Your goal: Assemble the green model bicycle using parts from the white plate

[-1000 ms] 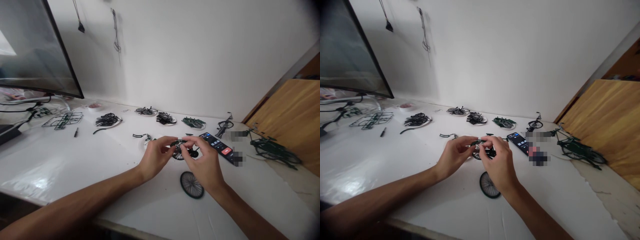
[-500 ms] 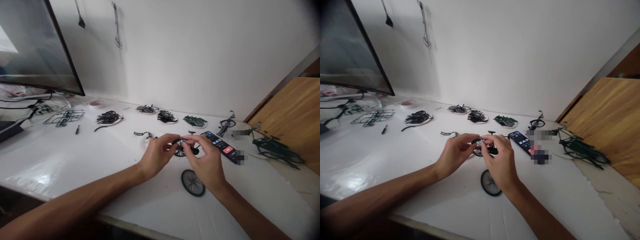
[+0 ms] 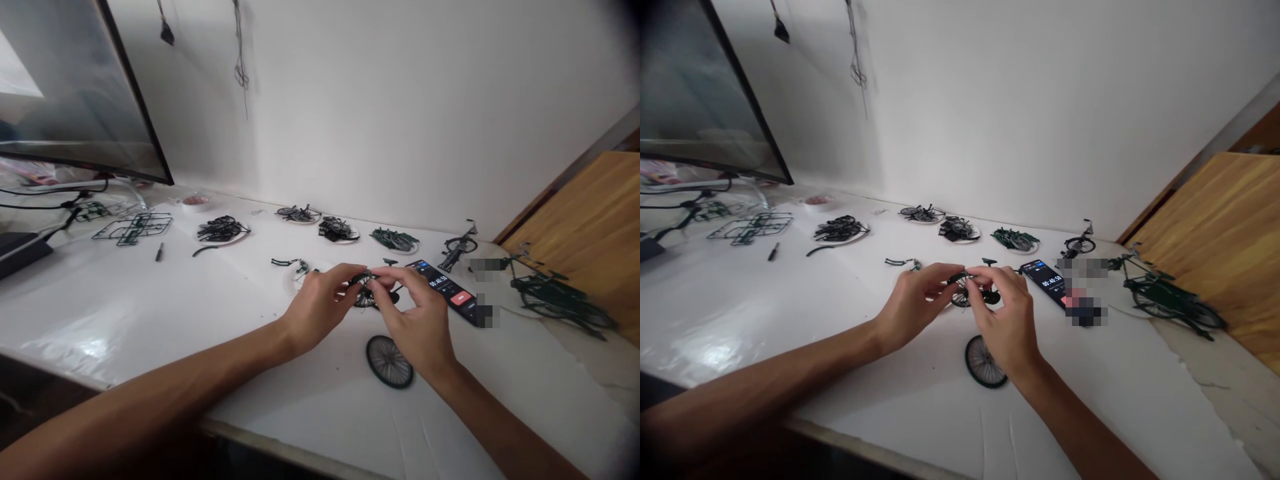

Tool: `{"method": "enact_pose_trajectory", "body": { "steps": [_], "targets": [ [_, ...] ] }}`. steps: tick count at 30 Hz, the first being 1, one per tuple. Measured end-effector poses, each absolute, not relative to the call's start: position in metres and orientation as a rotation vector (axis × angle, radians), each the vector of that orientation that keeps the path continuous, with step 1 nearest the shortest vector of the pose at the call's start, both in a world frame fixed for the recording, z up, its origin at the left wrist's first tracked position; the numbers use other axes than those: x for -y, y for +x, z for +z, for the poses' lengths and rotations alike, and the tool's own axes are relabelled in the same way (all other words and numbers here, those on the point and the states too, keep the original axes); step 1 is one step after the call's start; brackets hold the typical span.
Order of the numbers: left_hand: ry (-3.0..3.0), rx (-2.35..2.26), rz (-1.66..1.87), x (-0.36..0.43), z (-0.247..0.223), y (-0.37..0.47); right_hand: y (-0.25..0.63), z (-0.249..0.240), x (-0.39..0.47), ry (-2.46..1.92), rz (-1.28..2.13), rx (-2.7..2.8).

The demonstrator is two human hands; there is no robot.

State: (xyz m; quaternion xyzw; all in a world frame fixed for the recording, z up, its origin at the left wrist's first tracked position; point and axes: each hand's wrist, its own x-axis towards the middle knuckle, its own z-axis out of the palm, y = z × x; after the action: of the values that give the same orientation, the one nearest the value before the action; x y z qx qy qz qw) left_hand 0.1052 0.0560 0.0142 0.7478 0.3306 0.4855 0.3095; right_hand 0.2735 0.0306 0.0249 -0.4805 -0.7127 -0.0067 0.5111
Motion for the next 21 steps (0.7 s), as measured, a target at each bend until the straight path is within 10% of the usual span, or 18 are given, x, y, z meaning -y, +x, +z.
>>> {"method": "enact_pose_trajectory", "body": {
  "steps": [21],
  "targets": [
    [1.975,-0.864,1.29,-0.0588,0.0073,0.1082,0.2798,0.0337,-0.0308,-1.159,-0.503,1.923]
  ]
}}
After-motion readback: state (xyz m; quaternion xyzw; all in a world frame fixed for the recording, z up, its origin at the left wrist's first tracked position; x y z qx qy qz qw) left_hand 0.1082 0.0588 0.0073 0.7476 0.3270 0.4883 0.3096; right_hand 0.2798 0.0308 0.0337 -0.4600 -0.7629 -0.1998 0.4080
